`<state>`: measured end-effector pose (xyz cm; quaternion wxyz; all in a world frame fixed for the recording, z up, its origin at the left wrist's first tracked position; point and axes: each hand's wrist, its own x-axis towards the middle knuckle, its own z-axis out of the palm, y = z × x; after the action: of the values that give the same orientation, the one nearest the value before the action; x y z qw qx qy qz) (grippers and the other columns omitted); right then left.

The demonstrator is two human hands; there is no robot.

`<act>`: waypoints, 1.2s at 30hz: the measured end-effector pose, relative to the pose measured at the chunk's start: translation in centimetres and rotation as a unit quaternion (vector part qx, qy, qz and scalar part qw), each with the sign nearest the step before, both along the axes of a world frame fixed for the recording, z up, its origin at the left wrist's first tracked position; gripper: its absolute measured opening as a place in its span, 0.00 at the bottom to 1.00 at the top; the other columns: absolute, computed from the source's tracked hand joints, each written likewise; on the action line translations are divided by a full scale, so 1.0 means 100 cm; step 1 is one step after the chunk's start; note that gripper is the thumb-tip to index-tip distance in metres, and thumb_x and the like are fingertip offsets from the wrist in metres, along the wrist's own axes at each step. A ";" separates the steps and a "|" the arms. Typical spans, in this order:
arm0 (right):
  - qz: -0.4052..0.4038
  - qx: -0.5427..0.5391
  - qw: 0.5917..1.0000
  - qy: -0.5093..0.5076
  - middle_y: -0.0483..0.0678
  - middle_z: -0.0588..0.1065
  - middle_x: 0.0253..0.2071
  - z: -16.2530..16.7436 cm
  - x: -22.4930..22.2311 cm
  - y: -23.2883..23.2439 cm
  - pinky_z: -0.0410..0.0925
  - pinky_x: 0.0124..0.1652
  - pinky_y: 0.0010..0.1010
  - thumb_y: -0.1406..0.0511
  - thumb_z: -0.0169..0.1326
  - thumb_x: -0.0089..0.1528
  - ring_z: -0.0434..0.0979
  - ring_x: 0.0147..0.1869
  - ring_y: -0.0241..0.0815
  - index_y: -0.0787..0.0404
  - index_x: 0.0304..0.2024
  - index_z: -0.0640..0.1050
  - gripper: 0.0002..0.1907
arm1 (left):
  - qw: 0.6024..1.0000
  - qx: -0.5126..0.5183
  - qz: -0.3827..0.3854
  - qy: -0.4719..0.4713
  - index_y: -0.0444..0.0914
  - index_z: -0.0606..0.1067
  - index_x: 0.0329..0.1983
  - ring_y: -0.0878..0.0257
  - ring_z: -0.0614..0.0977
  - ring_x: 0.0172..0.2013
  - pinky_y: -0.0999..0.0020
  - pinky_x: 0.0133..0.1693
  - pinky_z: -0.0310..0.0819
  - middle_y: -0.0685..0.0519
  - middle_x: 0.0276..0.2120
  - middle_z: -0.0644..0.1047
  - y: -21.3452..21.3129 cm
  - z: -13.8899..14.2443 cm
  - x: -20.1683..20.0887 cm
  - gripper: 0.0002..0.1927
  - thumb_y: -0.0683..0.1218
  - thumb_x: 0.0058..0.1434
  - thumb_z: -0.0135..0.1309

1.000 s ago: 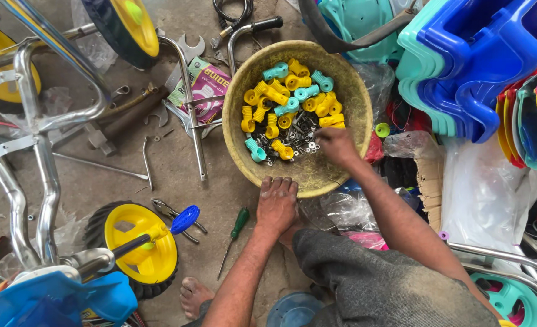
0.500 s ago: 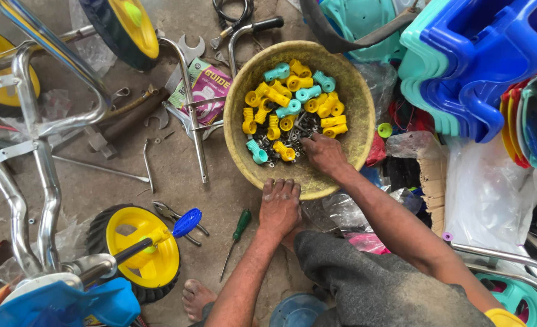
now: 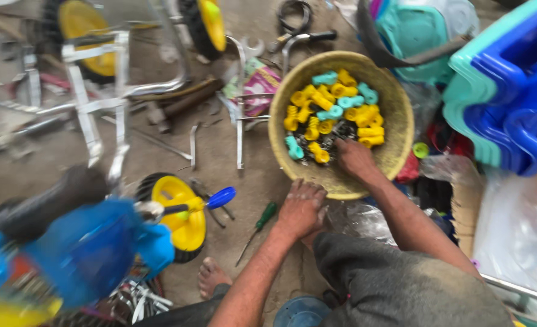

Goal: The person assembles a child's tricycle by attaching handlebars, a front fender, and a plastic body panel. They use a screwdriver to secure the components and tighten screws.

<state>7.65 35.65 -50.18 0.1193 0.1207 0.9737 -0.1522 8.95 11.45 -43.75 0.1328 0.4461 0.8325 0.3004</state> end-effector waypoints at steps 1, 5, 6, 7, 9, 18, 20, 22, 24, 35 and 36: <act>0.000 -0.003 1.000 0.023 0.58 0.78 0.44 0.001 0.003 -0.001 0.72 0.45 0.53 0.65 0.48 0.61 0.79 0.48 0.61 0.53 0.52 0.79 0.17 | 1.000 -0.012 0.012 -0.008 0.36 0.78 0.51 0.49 0.77 0.56 0.45 0.64 0.58 0.45 0.51 0.79 -0.008 0.009 0.002 0.24 0.50 0.51 0.63; 0.003 0.013 0.999 -0.046 0.58 0.77 0.45 0.008 0.012 -0.008 0.72 0.48 0.52 0.61 0.50 0.62 0.79 0.50 0.61 0.49 0.49 0.82 0.15 | 0.996 -0.073 0.039 -0.044 0.37 0.77 0.50 0.48 0.77 0.53 0.45 0.58 0.62 0.44 0.48 0.79 -0.049 0.053 0.016 0.20 0.50 0.56 0.61; -0.003 0.001 0.999 -0.042 0.57 0.78 0.46 0.009 0.013 -0.008 0.71 0.49 0.52 0.61 0.50 0.61 0.79 0.51 0.61 0.49 0.48 0.83 0.15 | 0.994 -0.091 0.039 -0.050 0.37 0.77 0.50 0.48 0.77 0.53 0.46 0.57 0.63 0.44 0.48 0.78 -0.063 0.065 0.016 0.19 0.50 0.58 0.60; -0.008 -0.010 0.999 -0.035 0.57 0.78 0.47 0.011 0.013 -0.009 0.71 0.50 0.52 0.61 0.50 0.60 0.78 0.52 0.61 0.50 0.47 0.83 0.15 | 0.993 -0.108 0.039 -0.041 0.37 0.77 0.49 0.48 0.77 0.52 0.46 0.55 0.64 0.44 0.47 0.78 -0.076 0.077 0.016 0.18 0.49 0.57 0.60; -0.010 -0.008 0.998 -0.063 0.57 0.79 0.49 0.015 0.012 -0.006 0.71 0.52 0.51 0.62 0.50 0.60 0.79 0.54 0.60 0.51 0.46 0.84 0.15 | 0.989 -0.142 0.039 -0.027 0.37 0.76 0.48 0.47 0.78 0.50 0.46 0.52 0.66 0.43 0.45 0.78 -0.103 0.104 0.020 0.18 0.49 0.57 0.60; -0.029 0.033 0.973 -0.228 0.61 0.79 0.54 0.050 0.007 -0.019 0.72 0.56 0.47 0.62 0.53 0.58 0.79 0.60 0.60 0.66 0.49 0.83 0.21 | 0.979 -0.100 0.178 0.006 0.37 0.77 0.45 0.46 0.79 0.46 0.48 0.49 0.69 0.45 0.41 0.79 -0.178 0.191 0.045 0.16 0.49 0.57 0.61; -0.009 0.047 0.978 -0.201 0.62 0.80 0.53 0.059 0.017 -0.022 0.72 0.56 0.47 0.62 0.54 0.58 0.80 0.58 0.60 0.65 0.50 0.83 0.21 | 0.973 -0.039 0.225 0.041 0.36 0.77 0.47 0.45 0.80 0.45 0.49 0.47 0.69 0.43 0.41 0.79 -0.180 0.191 0.048 0.18 0.48 0.55 0.62; 0.008 0.022 0.992 -0.123 0.62 0.80 0.52 0.066 0.026 -0.019 0.72 0.55 0.46 0.62 0.55 0.57 0.80 0.56 0.60 0.63 0.53 0.82 0.23 | 0.966 -0.002 0.253 0.057 0.35 0.78 0.47 0.45 0.80 0.44 0.50 0.47 0.70 0.43 0.41 0.79 -0.181 0.189 0.049 0.19 0.48 0.55 0.63; 0.023 -0.038 0.999 0.001 0.61 0.80 0.51 0.078 0.032 -0.011 0.72 0.55 0.45 0.64 0.56 0.53 0.80 0.55 0.60 0.59 0.58 0.80 0.28 | 0.963 0.012 0.265 0.048 0.36 0.78 0.46 0.46 0.81 0.43 0.50 0.48 0.71 0.44 0.41 0.80 -0.182 0.185 0.049 0.18 0.48 0.56 0.63; 0.116 -0.112 0.987 -0.006 0.52 0.82 0.41 0.349 -0.041 -0.036 0.74 0.46 0.39 0.61 0.65 0.58 0.83 0.45 0.46 0.59 0.45 0.84 0.14 | 0.891 0.238 0.378 -0.083 0.37 0.81 0.42 0.53 0.85 0.37 0.59 0.41 0.78 0.45 0.37 0.83 -0.170 0.169 0.037 0.12 0.50 0.62 0.60; 0.157 -0.097 0.983 0.001 0.52 0.81 0.39 0.370 -0.043 -0.059 0.75 0.43 0.40 0.60 0.64 0.58 0.83 0.42 0.47 0.60 0.43 0.84 0.14 | 0.884 0.256 0.379 -0.095 0.36 0.82 0.41 0.55 0.85 0.36 0.61 0.41 0.78 0.45 0.36 0.83 -0.168 0.170 0.039 0.12 0.50 0.63 0.60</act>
<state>3.38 29.71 -13.15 0.1522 -0.0465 0.9611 -0.2257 12.88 -5.35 -26.74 -0.0313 0.0847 0.8154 0.5718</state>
